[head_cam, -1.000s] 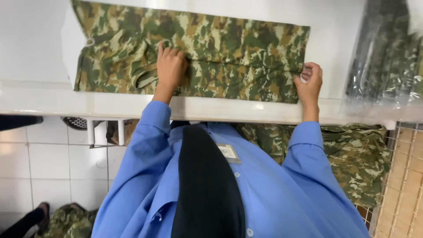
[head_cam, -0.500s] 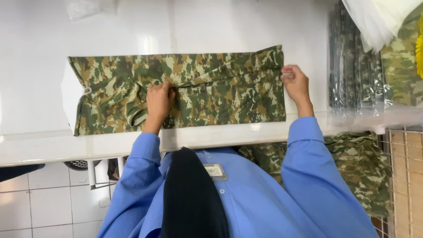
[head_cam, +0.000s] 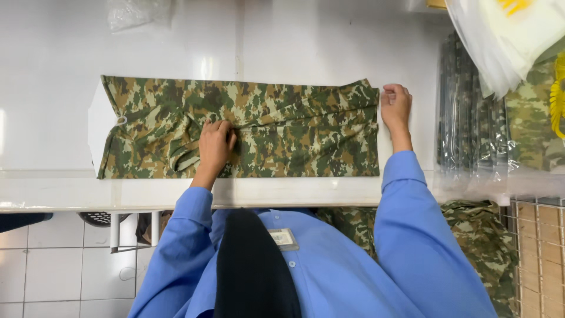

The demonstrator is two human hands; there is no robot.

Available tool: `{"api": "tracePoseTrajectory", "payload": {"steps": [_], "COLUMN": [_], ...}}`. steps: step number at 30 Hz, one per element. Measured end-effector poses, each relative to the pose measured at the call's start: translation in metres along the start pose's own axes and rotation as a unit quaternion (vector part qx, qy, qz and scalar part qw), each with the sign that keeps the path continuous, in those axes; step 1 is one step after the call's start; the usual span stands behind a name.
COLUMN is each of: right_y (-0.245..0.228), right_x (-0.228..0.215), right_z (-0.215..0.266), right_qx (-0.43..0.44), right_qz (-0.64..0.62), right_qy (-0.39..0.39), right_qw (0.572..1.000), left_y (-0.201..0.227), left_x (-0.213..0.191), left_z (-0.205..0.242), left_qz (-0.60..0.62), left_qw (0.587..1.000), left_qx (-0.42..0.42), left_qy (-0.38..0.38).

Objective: The person folds a camouflage-patterned garment on a white table using a white rectangular board as a guide. They then place the folded garment into a clear plastic bag with a yellow logo and set it aside. This process is repeated for multiple garments.

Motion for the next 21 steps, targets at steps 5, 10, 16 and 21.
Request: {"api": "tracePoseTrajectory", "payload": {"steps": [5, 10, 16, 21], "right_y": [-0.014, -0.012, 0.023, 0.038], "right_x": [0.024, 0.012, -0.024, 0.001], "right_z": [-0.037, -0.003, 0.083, 0.084], "right_qx": [0.123, 0.109, 0.042, 0.235], "right_qz": [-0.020, -0.308, -0.287, -0.222], "right_qy": [-0.123, -0.078, -0.131, 0.059], "right_qw": [0.985, 0.942, 0.948, 0.945], "left_y": [-0.002, -0.011, -0.012, -0.017], "left_x": [0.003, 0.010, 0.009, 0.003], "left_z": [-0.005, -0.001, 0.006, 0.009], "left_qz": [-0.001, 0.009, -0.031, -0.047], "left_qw": [1.000, 0.999, 0.999, 0.996], "left_qx": [-0.022, -0.030, 0.041, 0.069], "left_qy": [-0.018, -0.029, -0.015, 0.016]}}
Point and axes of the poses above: each hand's wrist, its own z-axis away from the middle knuckle, its own x-axis out of the palm, y = z × x, the point moved 1 cm from there along -z, towards the middle knuckle, and after that the axes turned 11 degrees about -y, right-handed, at the moved point
